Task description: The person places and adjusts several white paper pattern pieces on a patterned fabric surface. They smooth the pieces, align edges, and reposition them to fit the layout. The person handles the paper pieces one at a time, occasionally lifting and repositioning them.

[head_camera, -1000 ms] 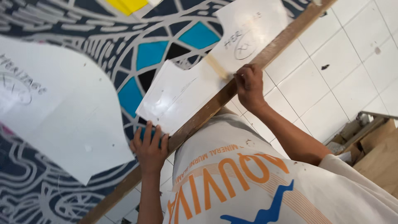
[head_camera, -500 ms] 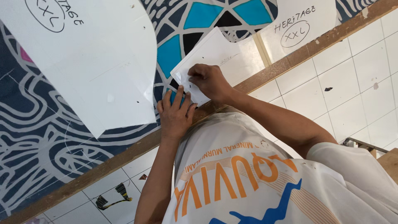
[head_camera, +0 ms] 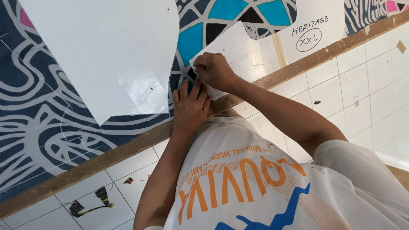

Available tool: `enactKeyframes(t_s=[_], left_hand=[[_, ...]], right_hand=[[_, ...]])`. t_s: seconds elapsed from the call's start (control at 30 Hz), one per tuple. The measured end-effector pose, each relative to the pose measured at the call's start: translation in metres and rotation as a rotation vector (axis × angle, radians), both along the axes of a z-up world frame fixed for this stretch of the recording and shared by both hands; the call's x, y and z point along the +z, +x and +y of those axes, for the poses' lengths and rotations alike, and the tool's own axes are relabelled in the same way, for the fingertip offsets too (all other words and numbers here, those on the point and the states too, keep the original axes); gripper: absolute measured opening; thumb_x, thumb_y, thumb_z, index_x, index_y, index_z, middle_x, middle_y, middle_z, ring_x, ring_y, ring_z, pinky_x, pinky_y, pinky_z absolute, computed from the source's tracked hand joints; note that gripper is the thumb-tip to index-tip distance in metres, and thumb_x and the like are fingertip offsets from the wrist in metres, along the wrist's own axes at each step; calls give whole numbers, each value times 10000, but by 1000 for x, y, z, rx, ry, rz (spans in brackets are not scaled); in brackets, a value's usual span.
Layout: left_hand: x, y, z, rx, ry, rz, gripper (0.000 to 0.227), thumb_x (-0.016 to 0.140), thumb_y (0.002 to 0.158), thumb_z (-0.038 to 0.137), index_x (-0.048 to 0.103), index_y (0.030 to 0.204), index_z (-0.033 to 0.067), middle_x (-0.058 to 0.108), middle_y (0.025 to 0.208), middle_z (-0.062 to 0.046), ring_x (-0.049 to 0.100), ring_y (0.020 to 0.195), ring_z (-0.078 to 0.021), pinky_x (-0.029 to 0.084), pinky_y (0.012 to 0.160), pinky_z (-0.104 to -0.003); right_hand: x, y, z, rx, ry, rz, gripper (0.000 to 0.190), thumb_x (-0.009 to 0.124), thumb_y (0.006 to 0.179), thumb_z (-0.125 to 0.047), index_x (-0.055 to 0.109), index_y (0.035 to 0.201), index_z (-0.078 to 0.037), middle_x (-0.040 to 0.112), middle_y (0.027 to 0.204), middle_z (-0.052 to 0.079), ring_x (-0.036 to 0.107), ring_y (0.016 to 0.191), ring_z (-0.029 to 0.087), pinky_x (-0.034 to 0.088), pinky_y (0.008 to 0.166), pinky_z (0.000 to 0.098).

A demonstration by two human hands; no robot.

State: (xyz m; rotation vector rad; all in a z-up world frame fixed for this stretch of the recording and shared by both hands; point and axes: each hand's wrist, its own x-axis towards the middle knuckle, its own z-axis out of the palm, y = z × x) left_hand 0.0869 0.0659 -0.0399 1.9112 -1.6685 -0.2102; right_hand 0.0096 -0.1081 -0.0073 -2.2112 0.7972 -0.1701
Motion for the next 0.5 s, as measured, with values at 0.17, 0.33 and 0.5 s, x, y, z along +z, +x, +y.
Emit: enactKeyframes(t_s=[0.17,0.33,0.5], left_hand=[[-2,-1,-2,5,-12,-24,381,700,972,342,725,1262,97,557,1473,-98,499,1290,-368,362,1032,-517],[0,2,1,-4,6,-15,377,697,973,338,728,1259,94,553,1471,-105,494,1297,-371,360,1038,-519],[2,0,-3,-10,-9,-1,368,706,969,332,731,1238,83,559,1448,-114,485,1279,-364,356,1036,-534]], right_hand=[[0,-1,-3,63,-49,17,99,722,819,22,731,917,32,720,839,146,715,683,261,574,620,342],[-8,21,-9,101,-194,-84,26,710,868,28,727,879,12,708,821,130,687,686,250,557,612,338],[-2,40,-27,57,-249,-214,48,743,931,-16,709,904,4,710,859,111,677,730,222,546,646,337]])
